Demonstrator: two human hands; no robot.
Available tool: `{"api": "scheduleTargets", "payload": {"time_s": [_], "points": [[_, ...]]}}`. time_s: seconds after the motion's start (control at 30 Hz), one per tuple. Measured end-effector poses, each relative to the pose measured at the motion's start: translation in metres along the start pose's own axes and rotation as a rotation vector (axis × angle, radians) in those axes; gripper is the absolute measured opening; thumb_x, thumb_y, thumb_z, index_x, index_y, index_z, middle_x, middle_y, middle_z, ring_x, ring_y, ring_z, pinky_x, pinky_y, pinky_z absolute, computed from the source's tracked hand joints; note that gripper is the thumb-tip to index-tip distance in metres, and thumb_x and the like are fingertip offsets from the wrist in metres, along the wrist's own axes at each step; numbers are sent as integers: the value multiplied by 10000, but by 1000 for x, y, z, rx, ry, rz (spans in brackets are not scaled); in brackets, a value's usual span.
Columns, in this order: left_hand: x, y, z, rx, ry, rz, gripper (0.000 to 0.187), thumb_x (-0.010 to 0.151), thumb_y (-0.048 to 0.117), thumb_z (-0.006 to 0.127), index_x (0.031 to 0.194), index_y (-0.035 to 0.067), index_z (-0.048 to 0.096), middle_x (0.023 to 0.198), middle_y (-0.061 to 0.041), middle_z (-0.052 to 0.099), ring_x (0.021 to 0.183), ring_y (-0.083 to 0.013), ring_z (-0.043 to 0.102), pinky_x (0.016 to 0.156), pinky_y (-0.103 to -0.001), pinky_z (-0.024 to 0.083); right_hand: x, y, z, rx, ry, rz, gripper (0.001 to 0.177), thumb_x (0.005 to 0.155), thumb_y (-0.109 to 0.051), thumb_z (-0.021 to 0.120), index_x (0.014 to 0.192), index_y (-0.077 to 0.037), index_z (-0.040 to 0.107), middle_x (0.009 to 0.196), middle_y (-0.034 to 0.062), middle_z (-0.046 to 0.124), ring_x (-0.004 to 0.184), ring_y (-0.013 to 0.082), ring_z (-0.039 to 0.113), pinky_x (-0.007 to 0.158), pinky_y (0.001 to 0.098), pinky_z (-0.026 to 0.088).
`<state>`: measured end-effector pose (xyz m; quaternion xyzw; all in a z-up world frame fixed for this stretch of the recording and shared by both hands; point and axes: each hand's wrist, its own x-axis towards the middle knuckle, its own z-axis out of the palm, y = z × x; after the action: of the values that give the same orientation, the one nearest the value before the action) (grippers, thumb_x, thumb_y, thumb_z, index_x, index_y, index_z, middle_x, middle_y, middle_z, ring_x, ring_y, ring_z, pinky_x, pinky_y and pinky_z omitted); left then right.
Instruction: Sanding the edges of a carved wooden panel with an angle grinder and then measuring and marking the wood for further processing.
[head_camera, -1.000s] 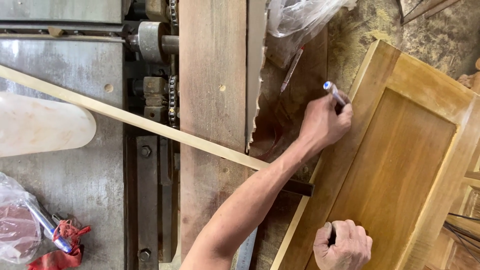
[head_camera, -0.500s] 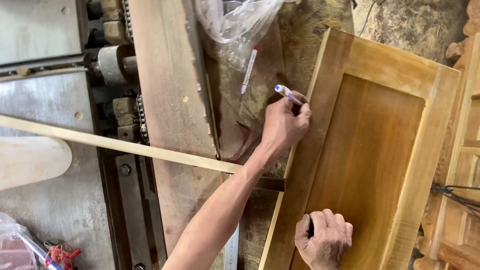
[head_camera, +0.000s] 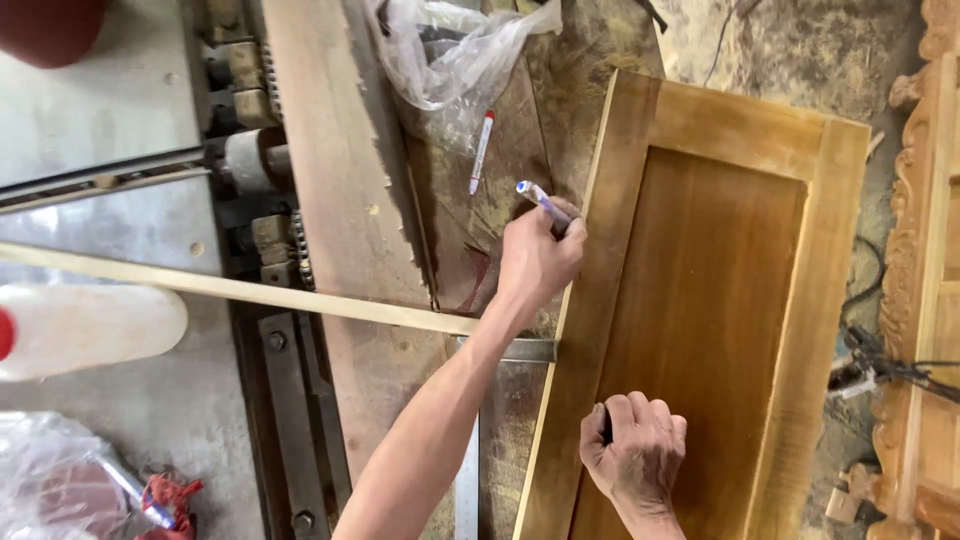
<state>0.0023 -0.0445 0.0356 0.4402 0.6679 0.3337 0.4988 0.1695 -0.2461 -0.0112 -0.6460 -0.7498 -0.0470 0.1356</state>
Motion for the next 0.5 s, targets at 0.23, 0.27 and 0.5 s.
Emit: {"api": "scheduleTargets", "payload": {"time_s": [0.23,0.27,0.5], "points": [[-154,-78,-90,289,20,-166,370,958,399,565,727,128,465,632,-55,615,598,-209,542,601,-390,424,8,-3,6,18,102,8,199,826,-179,606,676,-147,480,632,9,442,594,257,442,589,420,325],[-170,-107,-100,413,65,-314,432,940,468,539,708,114,457,641,-81,662,631,-248,590,655,-404,453,10,-4,5,27,115,12,211,822,-163,610,671,-139,465,620,25,442,585,278,447,582,436,326],[-206,-115,-126,614,83,-342,365,956,495,549,980,156,679,912,-76,774,850,-304,715,696,-429,524,-2,0,15,81,221,27,213,850,-208,606,674,-138,509,635,61,517,606,319,512,596,469,361]]}}
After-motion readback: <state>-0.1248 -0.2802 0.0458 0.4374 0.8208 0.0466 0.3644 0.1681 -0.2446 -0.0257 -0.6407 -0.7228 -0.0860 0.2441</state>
